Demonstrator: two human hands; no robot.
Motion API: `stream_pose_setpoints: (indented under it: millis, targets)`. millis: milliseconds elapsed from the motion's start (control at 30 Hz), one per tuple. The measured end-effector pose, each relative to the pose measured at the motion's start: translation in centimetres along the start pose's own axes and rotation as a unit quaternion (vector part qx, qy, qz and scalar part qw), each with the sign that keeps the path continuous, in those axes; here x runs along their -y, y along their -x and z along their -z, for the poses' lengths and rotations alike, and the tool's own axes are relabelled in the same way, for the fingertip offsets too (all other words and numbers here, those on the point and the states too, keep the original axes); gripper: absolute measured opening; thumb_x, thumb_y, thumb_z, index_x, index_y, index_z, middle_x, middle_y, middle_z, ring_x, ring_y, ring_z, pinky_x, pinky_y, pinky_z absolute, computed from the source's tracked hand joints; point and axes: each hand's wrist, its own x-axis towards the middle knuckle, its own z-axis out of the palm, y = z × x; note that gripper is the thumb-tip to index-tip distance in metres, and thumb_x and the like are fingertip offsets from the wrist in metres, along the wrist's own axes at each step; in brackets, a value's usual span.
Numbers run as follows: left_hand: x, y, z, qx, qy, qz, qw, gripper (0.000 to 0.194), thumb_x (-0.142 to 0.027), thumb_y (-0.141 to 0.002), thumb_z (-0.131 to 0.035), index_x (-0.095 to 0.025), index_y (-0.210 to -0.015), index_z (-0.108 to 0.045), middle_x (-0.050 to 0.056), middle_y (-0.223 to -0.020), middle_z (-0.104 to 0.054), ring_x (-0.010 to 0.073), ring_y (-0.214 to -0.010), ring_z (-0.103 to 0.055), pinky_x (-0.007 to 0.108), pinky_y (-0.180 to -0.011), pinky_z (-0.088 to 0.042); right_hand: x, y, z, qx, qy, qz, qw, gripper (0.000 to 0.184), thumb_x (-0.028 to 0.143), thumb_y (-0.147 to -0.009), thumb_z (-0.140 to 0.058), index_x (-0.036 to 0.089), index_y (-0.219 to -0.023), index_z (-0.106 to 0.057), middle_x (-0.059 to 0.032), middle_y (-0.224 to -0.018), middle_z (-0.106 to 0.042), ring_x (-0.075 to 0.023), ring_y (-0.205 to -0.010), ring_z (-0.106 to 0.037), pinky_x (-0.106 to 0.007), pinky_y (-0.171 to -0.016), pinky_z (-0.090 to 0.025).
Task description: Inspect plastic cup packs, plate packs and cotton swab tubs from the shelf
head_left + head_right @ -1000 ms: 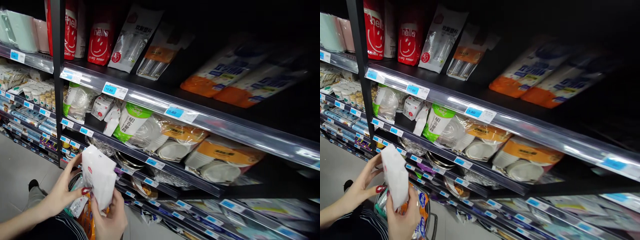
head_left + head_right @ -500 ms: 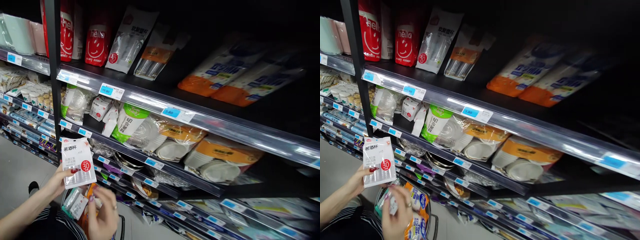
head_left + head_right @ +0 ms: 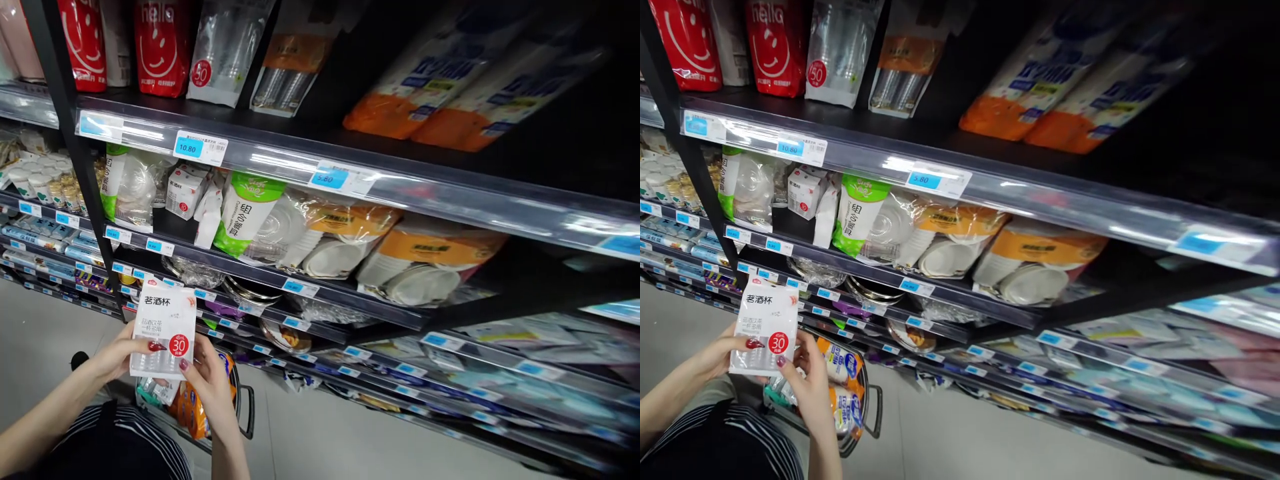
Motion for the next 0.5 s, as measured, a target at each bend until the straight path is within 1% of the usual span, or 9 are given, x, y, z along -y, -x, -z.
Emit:
stream_pose_setpoints:
  millis: [67, 133, 200, 267, 333, 367, 400, 467, 500]
  targets:
    - [0.0, 0.0, 0.0, -0.009, -0.014, 0.008, 1.0, 0.061, -0.021, -0.052, -0.08, -0.016, -0.11, -0.058, 0.013, -0.102, -0.073, 0.0365, -0.08, -0.07, 0.05, -0.054, -0.061, 0.1, 0.2, -0.2, -0.003, 0.0, -0.005, 1.0, 0.048, 0.05, -0.078, -0.065, 0.018, -0.114, -0.055, -0.0103, -0.112, -0.067, -0.0235, -0.099, -0.064, -0.032, -0.08, -0.052]
    - [0.1, -0.1, 0.0, -0.006, -0.044, 0.016, 0.999, 0.066, -0.026, -0.053, -0.08, -0.016, -0.114, -0.057, 0.015, -0.11, -0.071, 0.0399, -0.088, -0.068, 0.05, -0.057, -0.06, 0.2, 0.2, -0.4, 0.008, -0.014, -0.015, 1.0, 0.05, 0.049, -0.078, -0.066, 0.019, -0.115, -0.053, -0.0103, -0.112, -0.067, -0.0238, -0.099, -0.065, -0.032, -0.078, -0.052]
    - [0.2, -0.3, 0.0, 0.017, -0.103, -0.012, 0.994, 0.067, -0.035, -0.058, -0.079, -0.016, -0.119, -0.057, 0.016, -0.119, -0.067, 0.0408, -0.106, -0.062, 0.048, -0.073, -0.059, -0.4, 0.1, 0.0, 0.019, -0.047, -0.024, 0.998, 0.052, 0.047, -0.074, -0.07, 0.02, -0.116, -0.053, -0.0093, -0.11, -0.068, -0.0238, -0.097, -0.065, -0.033, -0.077, -0.053]
    - [0.4, -0.6, 0.3, 0.058, -0.194, -0.051, 0.978, 0.068, -0.044, -0.069, -0.073, -0.019, -0.129, -0.054, 0.014, -0.137, -0.056, 0.0378, -0.124, -0.05, 0.044, -0.089, -0.053, -2.2, 0.3, 1.2, 0.004, -0.086, -0.033, 0.996, 0.054, 0.045, -0.07, -0.073, 0.02, -0.114, -0.055, -0.0072, -0.105, -0.069, -0.0232, -0.092, -0.065, -0.034, -0.077, -0.053]
    - [0.4, -0.8, 1.0, 0.078, -0.288, -0.064, 0.952, 0.071, -0.05, -0.08, -0.063, -0.027, -0.143, -0.039, 0.008, -0.155, -0.033, 0.0343, -0.134, -0.04, 0.041, -0.096, -0.049, -5.4, 0.9, 3.3, -0.036, -0.116, -0.07, 0.99, 0.054, 0.046, -0.068, -0.074, 0.02, -0.113, -0.059, -0.0054, -0.097, -0.07, -0.0213, -0.081, -0.065, -0.033, -0.07, -0.053]
    - [0.4, -0.9, 1.5, 0.075, -0.33, -0.056, 0.94, 0.072, -0.051, -0.084, -0.057, -0.032, -0.147, -0.03, 0.006, -0.159, -0.023, 0.0334, -0.136, -0.037, 0.041, -0.096, -0.049, -7.5, 1.5, 4.5, -0.066, -0.127, -0.11, 0.984, 0.055, 0.047, -0.067, -0.074, 0.02, -0.113, -0.06, -0.0046, -0.091, -0.069, -0.0198, -0.072, -0.063, -0.032, -0.064, -0.052]
    - [0.4, -0.8, 2.1, 0.063, -0.365, -0.044, 0.928, 0.072, -0.052, -0.086, -0.054, -0.034, -0.149, -0.024, 0.005, -0.16, -0.018, 0.0327, -0.137, -0.037, 0.042, -0.097, -0.048, -9.7, 2.2, 5.8, -0.101, -0.135, -0.153, 0.974, 0.056, 0.049, -0.064, -0.074, 0.019, -0.11, -0.062, -0.004, -0.085, -0.068, -0.0185, -0.066, -0.061, -0.031, -0.059, -0.051]
    - [0.4, -0.6, 3.6, 0.04, -0.423, -0.029, 0.905, 0.071, -0.053, -0.087, -0.051, -0.031, -0.149, -0.025, 0.007, -0.158, -0.025, 0.0309, -0.135, -0.039, 0.043, -0.104, -0.041, -14.4, 4.0, 7.9, -0.201, -0.134, -0.253, 0.937, 0.059, 0.053, -0.049, -0.08, 0.017, -0.092, -0.063, -0.0017, -0.07, -0.064, -0.016, -0.054, -0.056, -0.028, -0.049, -0.047]
    - [0.4, -0.4, 4.5, 0.037, -0.449, -0.021, 0.893, 0.07, -0.053, -0.087, -0.05, -0.029, -0.149, -0.028, 0.008, -0.156, -0.031, 0.0301, -0.134, -0.041, 0.044, -0.108, -0.037, -16.6, 5.1, 8.6, -0.236, -0.127, -0.283, 0.921, 0.059, 0.056, -0.044, -0.081, 0.017, -0.083, -0.061, -0.0004, -0.062, -0.06, -0.0145, -0.048, -0.053, -0.027, -0.045, -0.044]
